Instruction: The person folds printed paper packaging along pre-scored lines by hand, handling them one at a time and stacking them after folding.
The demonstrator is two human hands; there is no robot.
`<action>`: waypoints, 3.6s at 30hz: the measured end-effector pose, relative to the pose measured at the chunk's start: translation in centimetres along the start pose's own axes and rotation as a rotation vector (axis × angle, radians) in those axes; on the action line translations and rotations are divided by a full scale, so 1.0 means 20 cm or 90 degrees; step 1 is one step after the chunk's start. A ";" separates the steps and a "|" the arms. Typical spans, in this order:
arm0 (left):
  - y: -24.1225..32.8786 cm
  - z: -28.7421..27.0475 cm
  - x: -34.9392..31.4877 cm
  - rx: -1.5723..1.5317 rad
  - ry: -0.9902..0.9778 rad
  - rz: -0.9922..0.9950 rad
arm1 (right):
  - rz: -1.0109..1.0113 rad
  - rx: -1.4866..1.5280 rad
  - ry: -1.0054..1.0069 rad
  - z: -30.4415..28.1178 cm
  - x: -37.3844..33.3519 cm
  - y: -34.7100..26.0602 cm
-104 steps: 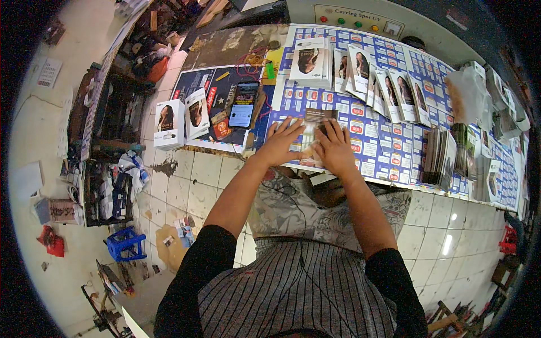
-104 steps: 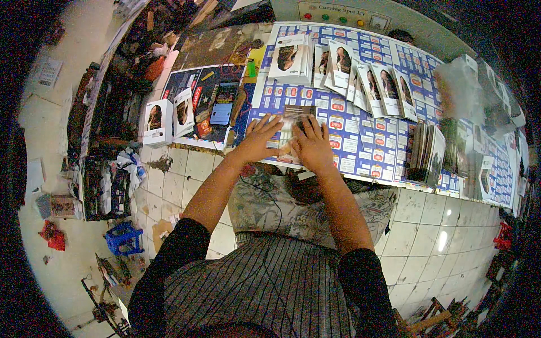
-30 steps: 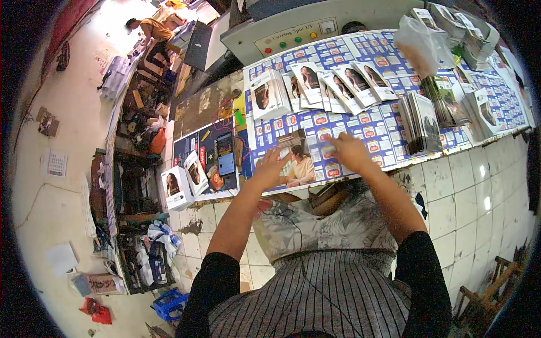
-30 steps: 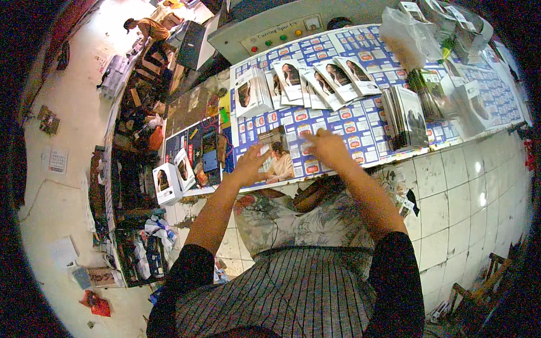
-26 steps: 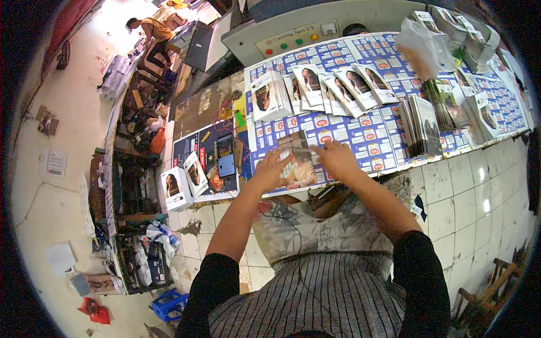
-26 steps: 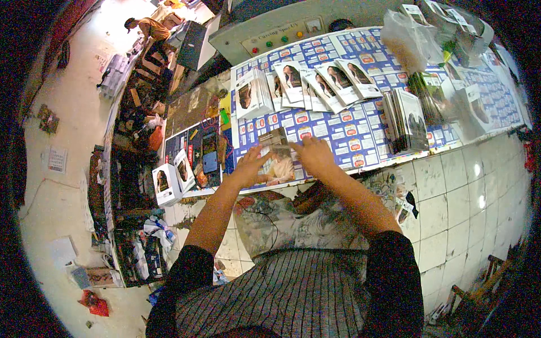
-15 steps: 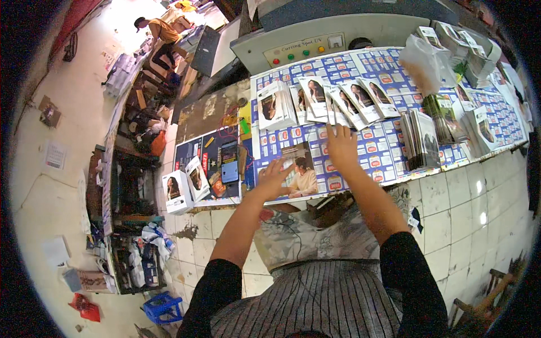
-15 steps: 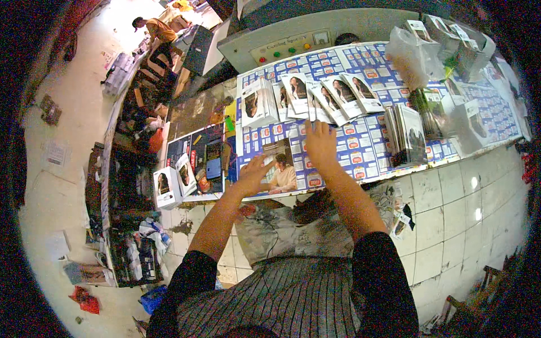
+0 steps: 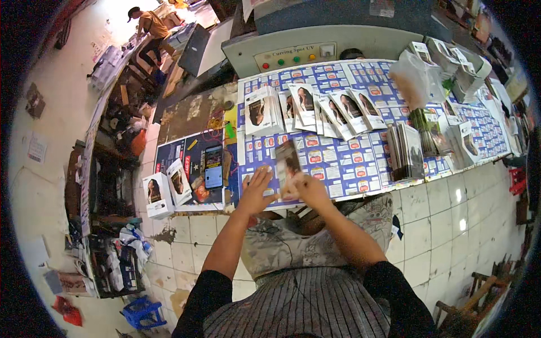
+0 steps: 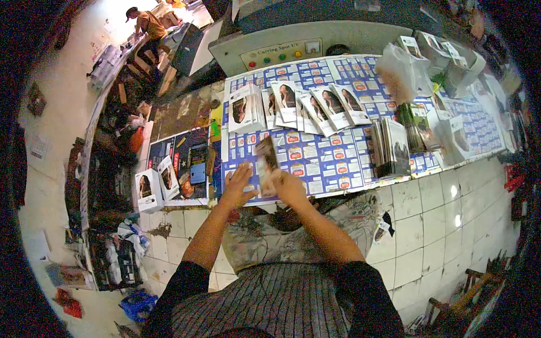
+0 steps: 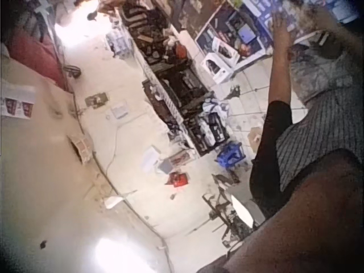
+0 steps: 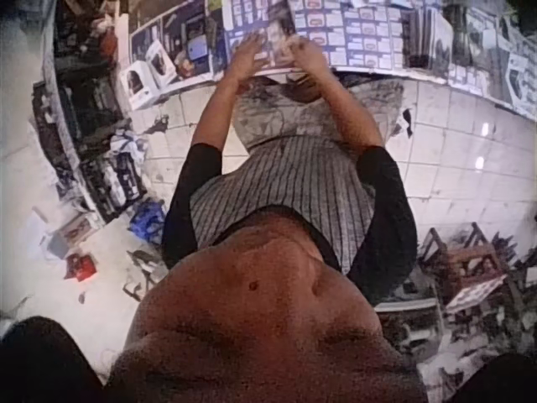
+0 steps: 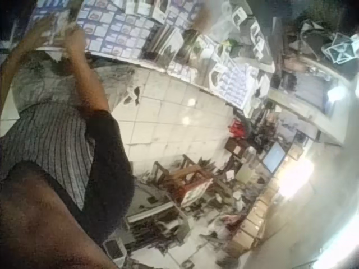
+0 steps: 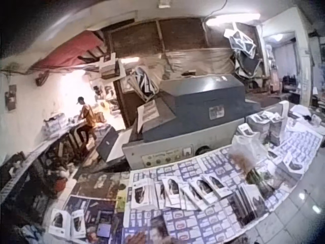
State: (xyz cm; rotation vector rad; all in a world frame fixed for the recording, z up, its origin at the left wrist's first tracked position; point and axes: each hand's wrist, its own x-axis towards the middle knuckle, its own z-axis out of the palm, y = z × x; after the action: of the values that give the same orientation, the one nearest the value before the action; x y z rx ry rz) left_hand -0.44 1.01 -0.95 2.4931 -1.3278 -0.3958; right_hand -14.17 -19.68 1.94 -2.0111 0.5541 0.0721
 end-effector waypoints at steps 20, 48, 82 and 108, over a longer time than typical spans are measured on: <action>0.08 -0.02 -0.03 0.092 0.099 0.008 | -0.164 -0.394 0.669 -0.95 0.21 0.33; 0.60 0.07 -0.10 -1.006 0.008 -0.305 | -0.232 -0.125 0.269 -0.16 -0.38 0.06; 0.26 0.05 0.07 -0.069 0.335 -0.022 | -0.053 0.088 0.251 -0.05 0.03 0.14; 0.12 0.09 0.14 -0.064 0.123 0.046 | -0.399 -0.351 0.192 0.00 0.16 0.13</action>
State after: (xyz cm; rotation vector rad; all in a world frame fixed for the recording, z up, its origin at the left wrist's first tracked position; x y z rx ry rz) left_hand -1.38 -2.72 -1.96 2.3272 -1.2834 -0.1951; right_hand -12.35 -21.78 -1.03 -2.6730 0.0556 -0.5170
